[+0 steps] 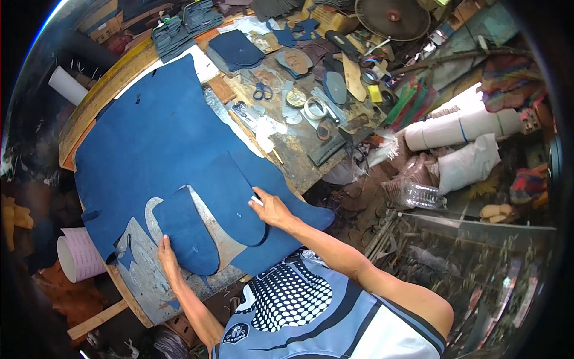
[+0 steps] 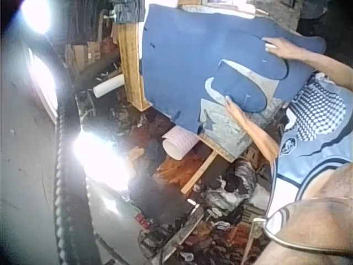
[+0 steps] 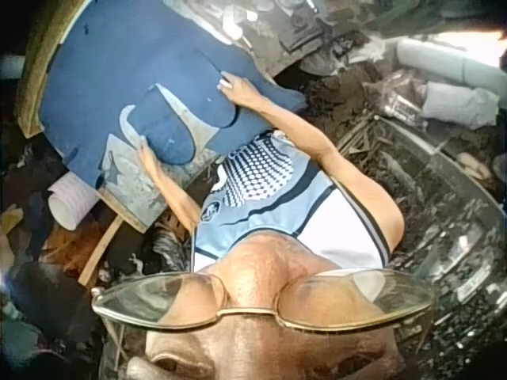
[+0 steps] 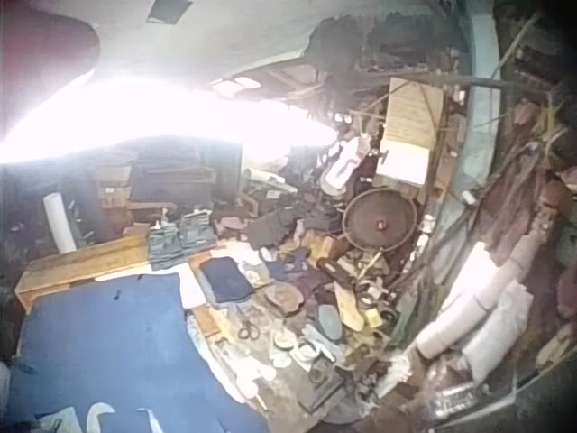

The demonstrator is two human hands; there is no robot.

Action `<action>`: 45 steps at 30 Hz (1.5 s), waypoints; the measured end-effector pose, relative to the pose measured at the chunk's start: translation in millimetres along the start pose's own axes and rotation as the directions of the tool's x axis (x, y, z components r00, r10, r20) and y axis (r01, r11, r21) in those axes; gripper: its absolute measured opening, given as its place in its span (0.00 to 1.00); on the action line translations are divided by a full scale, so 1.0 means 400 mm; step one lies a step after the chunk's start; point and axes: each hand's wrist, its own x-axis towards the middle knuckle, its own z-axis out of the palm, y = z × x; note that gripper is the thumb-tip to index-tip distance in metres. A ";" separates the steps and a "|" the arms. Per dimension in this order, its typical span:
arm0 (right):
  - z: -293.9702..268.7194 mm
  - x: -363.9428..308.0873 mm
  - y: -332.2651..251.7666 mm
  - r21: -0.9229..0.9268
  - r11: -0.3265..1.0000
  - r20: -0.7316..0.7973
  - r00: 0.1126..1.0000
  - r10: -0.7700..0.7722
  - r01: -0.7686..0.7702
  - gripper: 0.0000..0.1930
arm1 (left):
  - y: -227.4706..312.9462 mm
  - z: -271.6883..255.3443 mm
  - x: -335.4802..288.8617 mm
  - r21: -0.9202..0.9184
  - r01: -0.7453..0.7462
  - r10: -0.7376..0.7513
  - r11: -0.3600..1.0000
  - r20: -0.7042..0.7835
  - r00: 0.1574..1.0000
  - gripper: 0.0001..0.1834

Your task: Cutting out shoe components from a blue synthetic material sheet using a utility knife and various templates.

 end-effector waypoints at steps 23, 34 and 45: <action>-0.055 0.050 0.018 0.037 0.989 0.434 0.894 0.116 -0.146 0.35 | -0.048 0.074 -0.031 0.543 -0.123 0.279 0.831 -0.215 0.936 0.27; -0.047 0.055 0.029 0.055 0.989 0.393 0.914 0.103 -0.135 0.32 | -0.090 0.043 0.006 0.321 -0.163 0.240 0.933 -0.218 0.946 0.23; -0.028 0.022 0.018 0.106 0.991 0.211 0.976 0.054 -0.078 0.28 | -0.060 0.053 -0.018 0.501 -0.144 0.291 0.853 -0.228 0.929 0.23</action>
